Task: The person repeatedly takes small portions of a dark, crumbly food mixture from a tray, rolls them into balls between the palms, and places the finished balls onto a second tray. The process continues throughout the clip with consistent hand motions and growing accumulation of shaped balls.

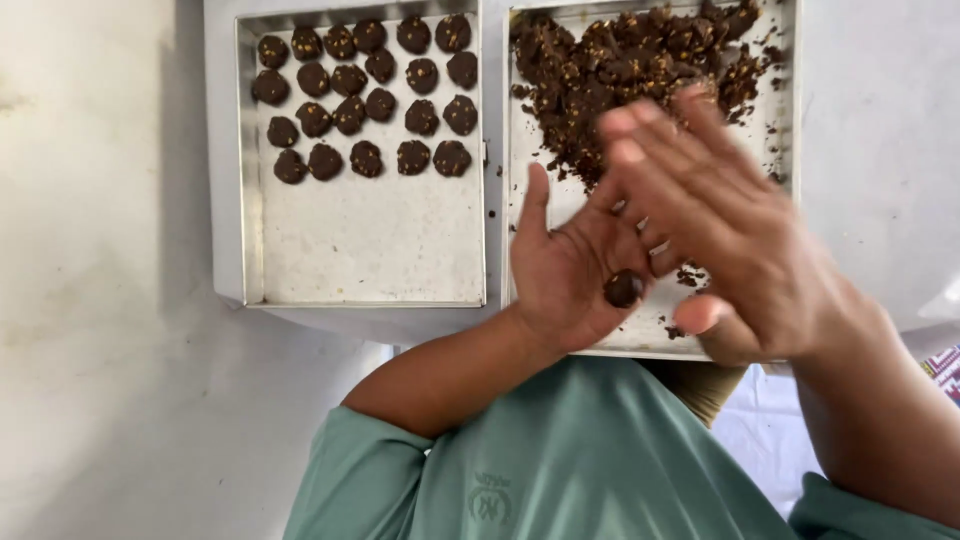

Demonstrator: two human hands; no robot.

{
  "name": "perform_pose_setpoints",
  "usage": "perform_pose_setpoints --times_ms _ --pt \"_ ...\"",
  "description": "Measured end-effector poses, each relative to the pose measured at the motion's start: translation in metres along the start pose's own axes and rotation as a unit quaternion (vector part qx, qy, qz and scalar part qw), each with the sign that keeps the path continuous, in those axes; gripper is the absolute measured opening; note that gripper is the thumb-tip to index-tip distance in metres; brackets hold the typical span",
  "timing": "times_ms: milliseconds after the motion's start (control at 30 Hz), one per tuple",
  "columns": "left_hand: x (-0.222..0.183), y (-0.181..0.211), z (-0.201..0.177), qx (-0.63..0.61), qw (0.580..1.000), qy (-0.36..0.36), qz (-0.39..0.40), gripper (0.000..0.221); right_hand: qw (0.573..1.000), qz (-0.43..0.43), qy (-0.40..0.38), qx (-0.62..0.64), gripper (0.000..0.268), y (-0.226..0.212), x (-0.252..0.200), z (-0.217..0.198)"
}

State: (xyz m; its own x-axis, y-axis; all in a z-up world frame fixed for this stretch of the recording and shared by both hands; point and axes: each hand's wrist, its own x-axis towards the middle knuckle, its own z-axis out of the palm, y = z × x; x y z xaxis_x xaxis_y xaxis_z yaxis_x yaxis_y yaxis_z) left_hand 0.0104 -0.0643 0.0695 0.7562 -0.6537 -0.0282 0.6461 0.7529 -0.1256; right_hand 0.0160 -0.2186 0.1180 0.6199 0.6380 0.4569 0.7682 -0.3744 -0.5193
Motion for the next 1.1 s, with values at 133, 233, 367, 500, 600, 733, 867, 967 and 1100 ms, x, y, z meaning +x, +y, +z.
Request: perform_pose_setpoints --times_ms 133,233,367,500,600,733,867,967,1100 --pt "0.008 0.020 0.015 0.104 0.993 0.033 0.042 0.098 0.989 -0.008 0.067 -0.132 0.076 0.011 -0.027 0.017" --pt "0.008 0.021 0.028 -0.012 0.994 -0.007 0.104 0.089 0.980 -0.021 0.077 -0.180 0.071 0.006 -0.048 0.046" --pt "0.013 0.023 0.040 -0.037 0.990 0.055 0.127 0.091 0.974 -0.030 0.063 -0.215 0.065 0.000 -0.048 0.052" --pt "0.010 0.025 0.037 -0.050 0.991 0.044 0.112 0.092 0.974 -0.014 0.038 -0.221 0.067 -0.004 -0.039 0.050" --pt "0.005 0.027 0.031 -0.034 0.994 0.029 0.095 0.092 0.974 -0.031 0.022 -0.224 0.069 -0.006 -0.036 0.052" --pt "0.003 0.031 0.029 -0.015 0.996 0.016 0.092 0.094 0.975 -0.040 0.003 -0.219 0.066 -0.006 -0.035 0.053" --pt "0.002 0.031 0.027 -0.036 0.995 -0.001 0.089 0.094 0.973 -0.005 0.007 -0.229 0.071 -0.008 -0.032 0.050" --pt "0.000 0.034 0.026 -0.053 0.995 -0.004 0.090 0.096 0.972 0.012 0.005 -0.236 0.072 -0.006 -0.031 0.051" --pt "0.002 0.033 0.022 0.012 0.995 -0.003 0.094 0.095 0.976 0.015 -0.004 -0.216 0.071 -0.004 -0.037 0.060"
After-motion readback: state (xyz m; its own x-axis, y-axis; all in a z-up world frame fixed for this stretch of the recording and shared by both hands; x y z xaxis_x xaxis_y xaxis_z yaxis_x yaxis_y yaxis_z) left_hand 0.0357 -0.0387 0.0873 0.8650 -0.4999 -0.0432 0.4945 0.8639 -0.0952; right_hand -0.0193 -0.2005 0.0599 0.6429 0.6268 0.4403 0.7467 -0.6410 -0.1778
